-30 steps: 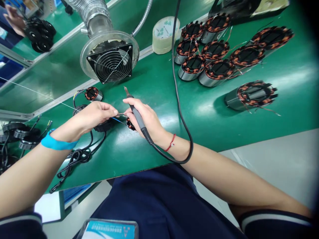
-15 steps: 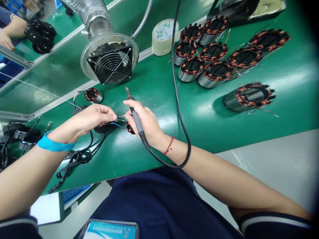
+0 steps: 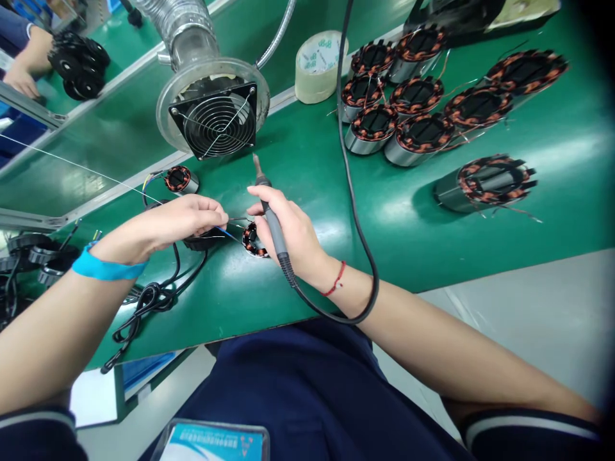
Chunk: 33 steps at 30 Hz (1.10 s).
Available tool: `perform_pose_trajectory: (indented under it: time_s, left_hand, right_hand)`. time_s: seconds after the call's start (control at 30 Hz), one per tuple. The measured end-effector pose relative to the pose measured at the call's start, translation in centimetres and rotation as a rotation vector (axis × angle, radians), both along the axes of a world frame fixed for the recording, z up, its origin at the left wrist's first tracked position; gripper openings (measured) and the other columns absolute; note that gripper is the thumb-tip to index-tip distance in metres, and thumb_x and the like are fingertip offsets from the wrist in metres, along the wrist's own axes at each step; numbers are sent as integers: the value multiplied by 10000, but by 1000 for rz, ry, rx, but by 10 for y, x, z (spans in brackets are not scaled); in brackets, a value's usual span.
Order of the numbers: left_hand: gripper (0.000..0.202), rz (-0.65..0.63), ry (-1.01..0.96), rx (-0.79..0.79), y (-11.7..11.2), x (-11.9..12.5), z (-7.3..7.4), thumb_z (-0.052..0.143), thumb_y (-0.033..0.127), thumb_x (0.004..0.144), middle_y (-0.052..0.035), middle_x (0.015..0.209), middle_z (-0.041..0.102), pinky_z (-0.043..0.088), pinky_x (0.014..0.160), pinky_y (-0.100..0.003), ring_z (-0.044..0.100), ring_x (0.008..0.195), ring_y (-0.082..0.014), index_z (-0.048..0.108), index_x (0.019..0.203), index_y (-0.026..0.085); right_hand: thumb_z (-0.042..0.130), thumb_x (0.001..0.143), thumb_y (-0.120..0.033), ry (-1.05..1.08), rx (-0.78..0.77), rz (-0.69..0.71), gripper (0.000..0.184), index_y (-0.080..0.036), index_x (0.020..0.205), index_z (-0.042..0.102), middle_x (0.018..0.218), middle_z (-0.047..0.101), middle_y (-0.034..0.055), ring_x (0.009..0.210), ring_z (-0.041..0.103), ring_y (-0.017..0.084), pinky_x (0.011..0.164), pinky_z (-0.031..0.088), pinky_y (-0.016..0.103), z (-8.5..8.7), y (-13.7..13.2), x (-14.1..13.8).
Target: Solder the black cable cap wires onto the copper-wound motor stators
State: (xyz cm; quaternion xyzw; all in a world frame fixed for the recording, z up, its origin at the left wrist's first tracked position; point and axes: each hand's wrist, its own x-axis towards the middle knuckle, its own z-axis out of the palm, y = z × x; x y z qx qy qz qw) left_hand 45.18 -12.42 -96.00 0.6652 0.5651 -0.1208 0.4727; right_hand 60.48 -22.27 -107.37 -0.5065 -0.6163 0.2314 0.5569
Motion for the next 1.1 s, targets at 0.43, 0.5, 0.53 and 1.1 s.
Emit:
perform_pose_trajectory:
  time_s: [0.43, 0.5, 0.53, 1.1]
  left_hand:
    - [189, 79, -82, 39, -4, 9, -10, 690, 324, 661, 14, 572, 534, 298, 550, -219, 411, 553, -73, 666, 652, 136]
    - [187, 53, -81, 12, 0, 4, -6, 641, 330, 713, 31, 504, 442, 237, 495, -222, 347, 494, -72, 647, 677, 146]
    - [187, 42, -90, 1, 2, 2, -4, 621, 329, 731, 35, 488, 409, 224, 483, -224, 328, 479, -73, 628, 674, 151]
    - [297, 60, 188, 558, 0, -53, -9, 526, 421, 807, -11, 652, 573, 347, 599, -266, 487, 627, -148, 648, 761, 154]
  right_hand:
    - [545, 869, -248, -176, 26, 68, 500, -159, 1346, 427, 1124, 639, 90, 1010, 568, 244, 899, 467, 419, 4, -3, -1]
    - [595, 857, -297, -237, 26, 85, 553, -131, 1356, 423, 1131, 633, 109, 1000, 556, 262, 865, 467, 422, 6, -5, -3]
    - [606, 854, -310, -274, 38, 86, 560, -125, 1353, 430, 1119, 634, 112, 985, 554, 268, 842, 465, 421, 7, -6, -4]
    - [523, 865, -163, -4, 55, -80, 419, -212, 1278, 470, 1071, 661, 62, 997, 630, 202, 916, 505, 403, 7, -3, 14]
